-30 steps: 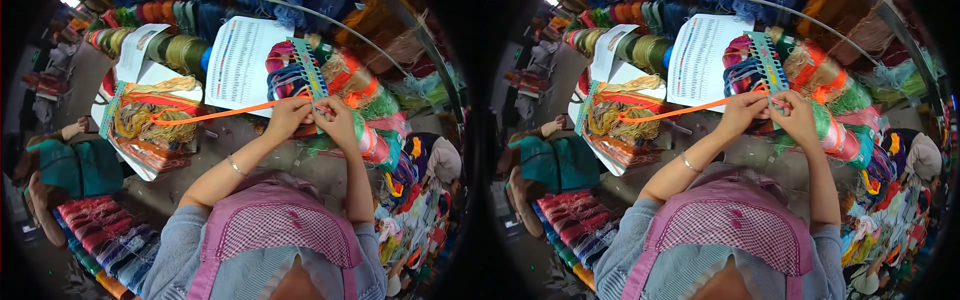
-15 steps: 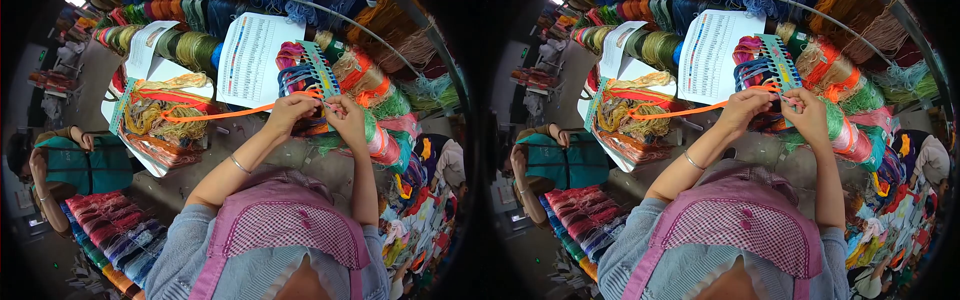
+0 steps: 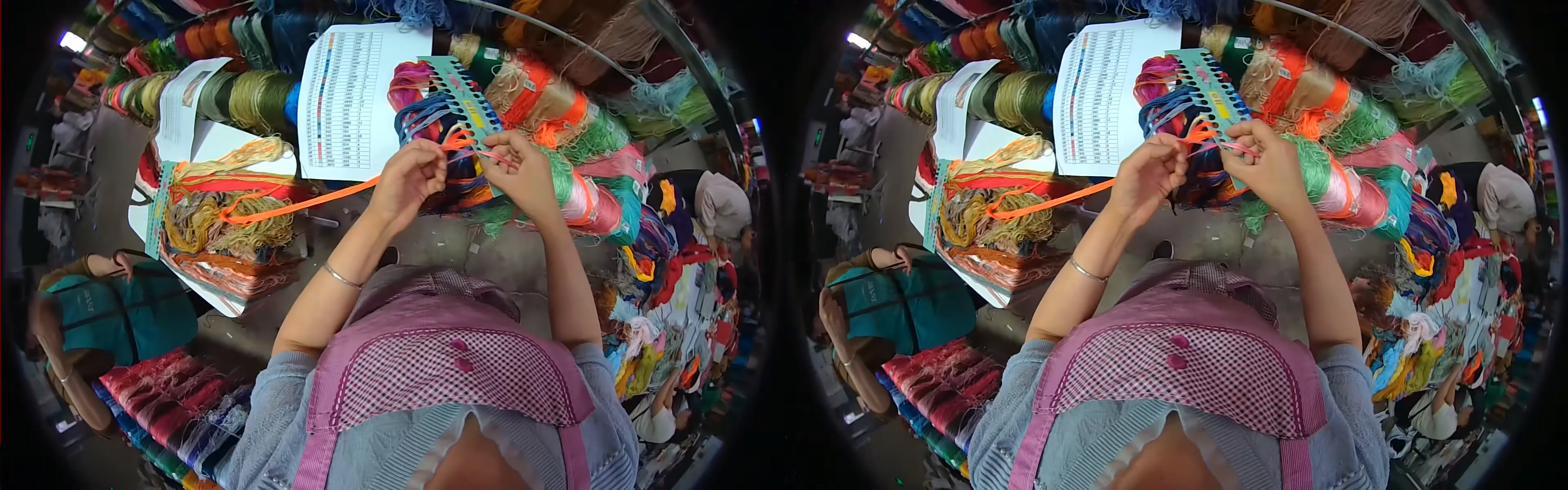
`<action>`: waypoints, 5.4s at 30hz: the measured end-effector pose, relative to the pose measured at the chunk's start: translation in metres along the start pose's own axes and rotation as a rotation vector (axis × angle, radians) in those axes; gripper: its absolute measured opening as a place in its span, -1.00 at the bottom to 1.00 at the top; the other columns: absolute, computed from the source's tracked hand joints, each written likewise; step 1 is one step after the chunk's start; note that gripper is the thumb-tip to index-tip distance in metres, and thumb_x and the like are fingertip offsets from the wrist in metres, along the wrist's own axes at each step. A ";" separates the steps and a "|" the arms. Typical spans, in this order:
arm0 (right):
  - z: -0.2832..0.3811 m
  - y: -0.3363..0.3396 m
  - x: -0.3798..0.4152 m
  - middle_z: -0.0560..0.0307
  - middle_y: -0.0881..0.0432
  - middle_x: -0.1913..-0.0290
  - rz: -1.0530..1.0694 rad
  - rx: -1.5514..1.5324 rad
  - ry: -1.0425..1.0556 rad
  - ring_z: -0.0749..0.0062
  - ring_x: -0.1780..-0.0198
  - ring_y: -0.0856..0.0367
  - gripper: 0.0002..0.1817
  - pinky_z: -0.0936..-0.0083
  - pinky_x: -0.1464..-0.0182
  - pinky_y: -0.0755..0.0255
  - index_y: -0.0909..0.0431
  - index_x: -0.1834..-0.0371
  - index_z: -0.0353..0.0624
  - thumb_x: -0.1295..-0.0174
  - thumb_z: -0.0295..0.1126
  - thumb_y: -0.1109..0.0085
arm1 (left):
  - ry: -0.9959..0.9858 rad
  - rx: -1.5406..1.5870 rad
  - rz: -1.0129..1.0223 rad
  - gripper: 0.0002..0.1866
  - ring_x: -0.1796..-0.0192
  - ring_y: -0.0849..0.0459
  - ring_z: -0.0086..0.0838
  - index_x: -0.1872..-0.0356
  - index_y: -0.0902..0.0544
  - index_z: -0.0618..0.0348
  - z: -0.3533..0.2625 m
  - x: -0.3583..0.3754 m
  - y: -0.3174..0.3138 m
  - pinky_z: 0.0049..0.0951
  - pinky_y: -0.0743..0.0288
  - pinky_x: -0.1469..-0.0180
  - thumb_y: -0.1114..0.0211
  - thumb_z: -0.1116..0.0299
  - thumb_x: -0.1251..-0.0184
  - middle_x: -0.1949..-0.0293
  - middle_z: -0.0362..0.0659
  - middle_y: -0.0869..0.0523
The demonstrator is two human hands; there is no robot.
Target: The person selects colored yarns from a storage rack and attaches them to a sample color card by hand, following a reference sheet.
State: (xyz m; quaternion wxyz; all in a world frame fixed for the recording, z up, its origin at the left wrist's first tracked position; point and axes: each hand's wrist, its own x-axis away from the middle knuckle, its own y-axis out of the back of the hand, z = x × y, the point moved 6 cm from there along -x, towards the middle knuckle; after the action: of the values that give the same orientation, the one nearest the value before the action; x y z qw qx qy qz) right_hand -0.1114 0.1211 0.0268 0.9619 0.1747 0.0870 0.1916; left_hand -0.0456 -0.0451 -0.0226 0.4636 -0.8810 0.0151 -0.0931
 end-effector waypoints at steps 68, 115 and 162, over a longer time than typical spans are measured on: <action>-0.012 0.040 0.074 0.12 -0.68 0.42 -0.440 0.281 0.071 0.60 0.39 -0.65 -0.83 0.61 0.35 -0.48 -0.63 0.18 -0.20 -0.19 -0.42 -0.30 | -0.309 -1.068 -0.227 -0.80 0.57 -0.52 -0.70 0.32 -0.59 0.20 -0.077 0.014 -0.028 -0.75 -0.17 0.61 -0.08 0.32 -0.41 0.48 -0.19 -0.69; -0.015 0.023 0.089 0.12 -0.52 0.31 -0.449 0.581 0.007 0.15 0.25 -0.60 -0.91 0.25 0.22 -0.49 -0.61 0.38 -0.14 -0.06 -0.41 -0.29 | -0.797 -1.927 0.066 -0.86 0.26 -0.54 -0.26 0.54 -0.68 0.15 0.034 -0.031 -0.098 -0.26 -0.36 0.23 -0.44 0.34 0.06 0.44 -0.18 -0.59; -0.042 0.019 0.107 0.24 -0.64 0.36 -0.147 -0.612 -0.319 0.63 0.35 -0.55 -0.86 0.68 0.26 -0.41 -0.61 0.17 -0.24 -0.35 -0.41 -0.15 | 0.230 -0.561 -0.024 -0.72 0.40 -0.38 -0.76 0.02 -0.69 0.26 0.088 -0.008 -0.050 -0.67 -0.23 0.35 -0.12 0.38 -0.39 0.36 -0.36 -0.58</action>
State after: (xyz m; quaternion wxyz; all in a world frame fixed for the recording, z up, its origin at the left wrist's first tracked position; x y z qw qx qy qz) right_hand -0.0306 0.1929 -0.0161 0.9824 -0.1009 -0.1133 0.1092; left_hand -0.0409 0.0561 -0.0315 0.1964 -0.9584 0.0820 -0.1900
